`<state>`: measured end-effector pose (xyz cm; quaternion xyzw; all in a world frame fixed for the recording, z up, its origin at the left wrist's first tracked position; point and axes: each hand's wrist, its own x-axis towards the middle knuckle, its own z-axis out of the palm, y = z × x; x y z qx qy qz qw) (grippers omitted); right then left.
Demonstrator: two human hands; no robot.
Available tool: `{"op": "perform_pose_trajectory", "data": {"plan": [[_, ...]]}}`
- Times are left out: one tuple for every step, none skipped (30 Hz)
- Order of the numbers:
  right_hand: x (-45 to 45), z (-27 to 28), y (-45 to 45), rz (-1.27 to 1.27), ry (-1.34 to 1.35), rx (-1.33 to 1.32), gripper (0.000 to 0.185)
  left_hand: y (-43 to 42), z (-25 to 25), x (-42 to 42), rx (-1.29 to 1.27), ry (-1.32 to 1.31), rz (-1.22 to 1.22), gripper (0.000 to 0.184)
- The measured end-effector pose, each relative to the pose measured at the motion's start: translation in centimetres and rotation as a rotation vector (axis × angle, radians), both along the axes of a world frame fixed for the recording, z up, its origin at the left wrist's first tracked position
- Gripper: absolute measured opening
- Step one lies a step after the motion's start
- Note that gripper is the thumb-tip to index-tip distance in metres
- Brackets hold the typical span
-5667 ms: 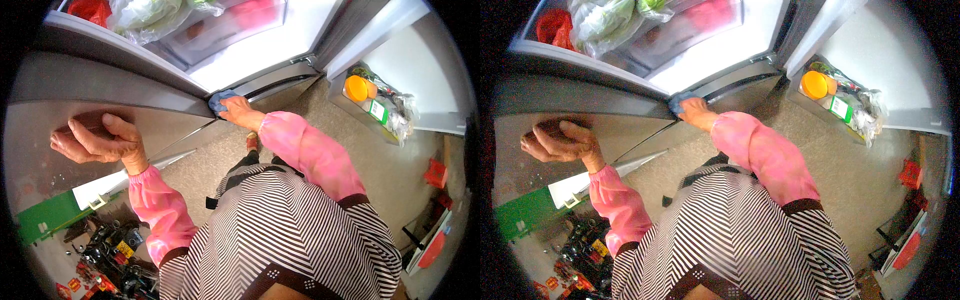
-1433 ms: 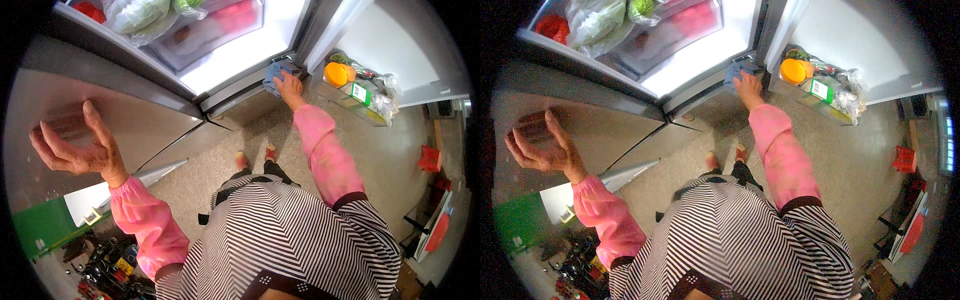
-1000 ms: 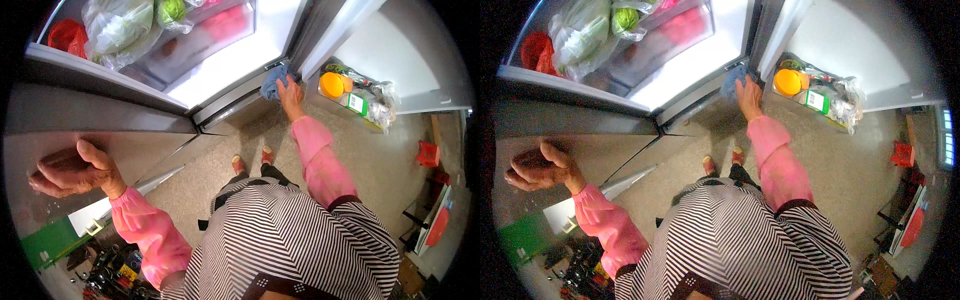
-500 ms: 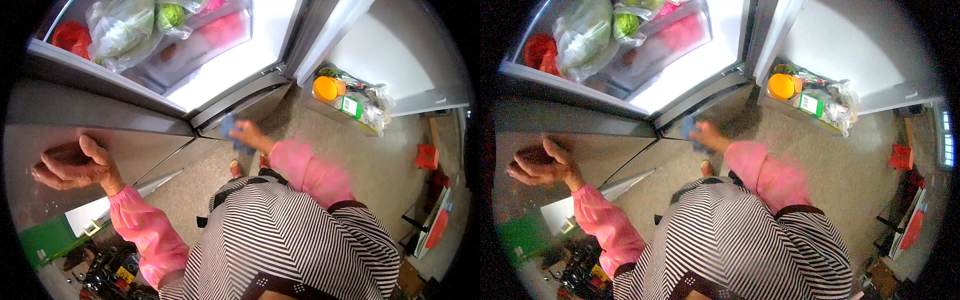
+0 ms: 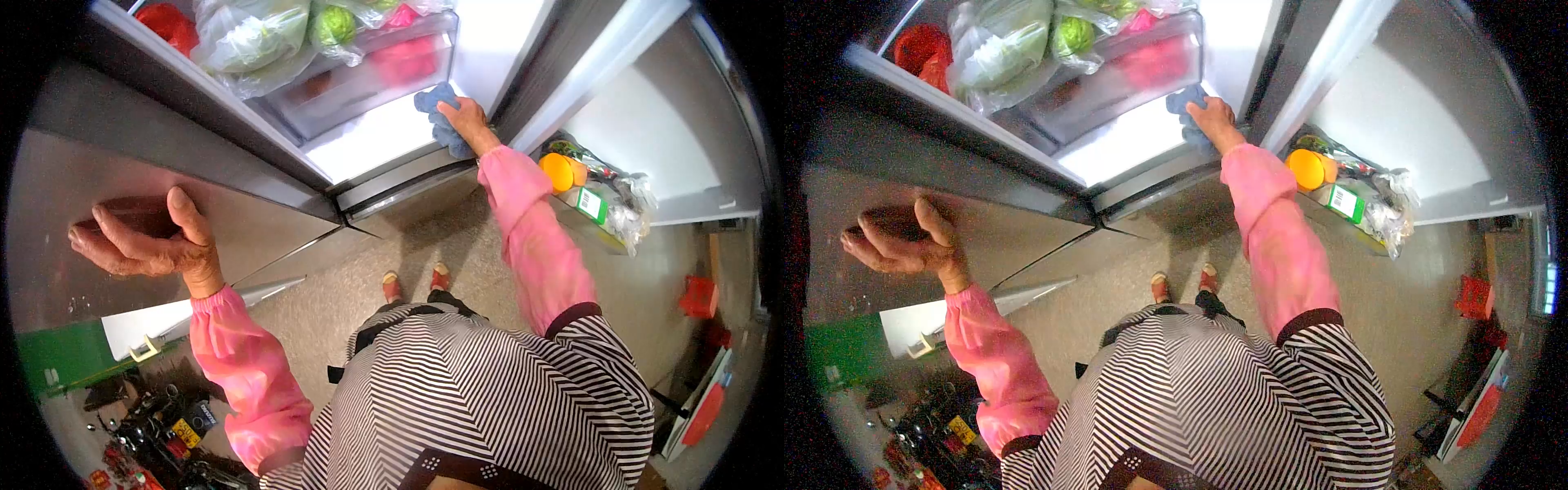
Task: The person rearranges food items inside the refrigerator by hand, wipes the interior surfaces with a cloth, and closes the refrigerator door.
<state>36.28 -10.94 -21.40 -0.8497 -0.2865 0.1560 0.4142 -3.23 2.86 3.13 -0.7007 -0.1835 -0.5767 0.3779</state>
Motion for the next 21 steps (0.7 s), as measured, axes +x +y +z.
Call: {"op": "perform_pose_trajectory", "data": {"plan": [[-0.1, -0.2, 0.6, 0.040, 0.003, -0.019, 0.060, 0.1, 0.0, 0.0, 0.001, -0.002, 0.001, 0.074], [-0.2, -0.5, 1.3, 0.077, 0.006, -0.039, 0.057, 0.0, 0.0, 0.1, -0.016, -0.008, -0.018, 0.073], [-1.2, 0.0, 2.1, 0.113, 0.010, -0.061, 0.054, -0.1, 0.0, 0.2, -0.019, -0.009, -0.019, 0.073], [-2.2, 0.0, 3.2, 0.173, -0.047, -0.136, 0.051, -0.1, 0.0, 0.2, -0.022, -0.010, -0.021, 0.073], [-3.7, -0.3, 4.4, 0.172, -0.088, -0.193, 0.053, -0.1, 0.0, 0.2, -0.025, -0.012, -0.022, 0.073], [-5.2, 0.0, 5.2, 0.237, -0.080, -0.173, 0.054, -0.1, 0.0, 0.1, -0.022, -0.007, -0.021, 0.073], [-6.8, 0.3, 5.8, 0.301, -0.071, -0.153, 0.056, -0.1, 0.0, 0.1, -0.018, -0.001, -0.022, 0.073], [-8.3, 0.7, 6.3, 0.344, -0.067, -0.147, 0.056, 0.0, 0.0, 0.1, -0.013, 0.005, -0.025, 0.073], [-9.6, 1.0, 6.6, 0.386, -0.064, -0.141, 0.056, 0.0, 0.0, 0.1, -0.014, 0.006, -0.019, 0.072], [-10.7, 0.7, 7.0, 0.411, -0.075, -0.131, 0.057, 0.0, 0.0, 0.0, -0.015, 0.009, -0.014, 0.072], [-11.8, 0.1, 7.2, 0.436, -0.087, -0.120, 0.057, 0.0, 0.0, 0.0, -0.014, 0.010, -0.010, 0.072], [-12.6, -0.9, 7.2, 0.476, -0.141, -0.065, 0.055, 0.0, 0.0, 0.0, -0.012, 0.005, -0.008, 0.072], [-13.8, -0.4, 6.4, 0.521, -0.099, -0.026, 0.038, 0.0, 0.0, 0.0, -0.011, 0.002, -0.007, 0.072], [-15.0, -0.7, 5.5, 0.523, -0.121, 0.017, 0.038, 0.0, 0.0, 0.0, -0.010, -0.002, -0.006, 0.072], [-16.2, -1.5, 4.4, 0.525, -0.142, 0.059, 0.039, 0.0, 0.0, 0.1, -0.009, -0.008, -0.012, 0.072], [-17.5, -2.3, 3.0, 0.518, -0.116, 0.078, 0.039, -0.1, 0.0, 0.1, -0.010, -0.012, -0.019, 0.071], [-18.6, -2.8, 1.4, 0.507, -0.088, 0.095, 0.040, 0.0, 0.0, 0.3, -0.011, -0.014, -0.029, 0.071], [-19.2, -2.9, -0.4, 0.616, 0.105, -0.018, 0.041, 0.0, 0.1, 0.4, -0.010, -0.012, -0.035, 0.071], [-19.5, -3.1, -2.4, 0.718, 0.301, -0.132, 0.043, 0.0, 0.1, 0.3, -0.009, -0.011, -0.042, 0.071], [-20.3, -3.3, -4.5, 0.653, 0.282, -0.110, 0.044, -0.1, 0.2, 0.4, -0.009, -0.007, -0.051, 0.071], [-20.5, -3.4, -5.9, 0.593, 0.259, -0.089, 0.044, -0.2, 0.2, 0.6, -0.007, -0.013, -0.047, 0.069]]}}
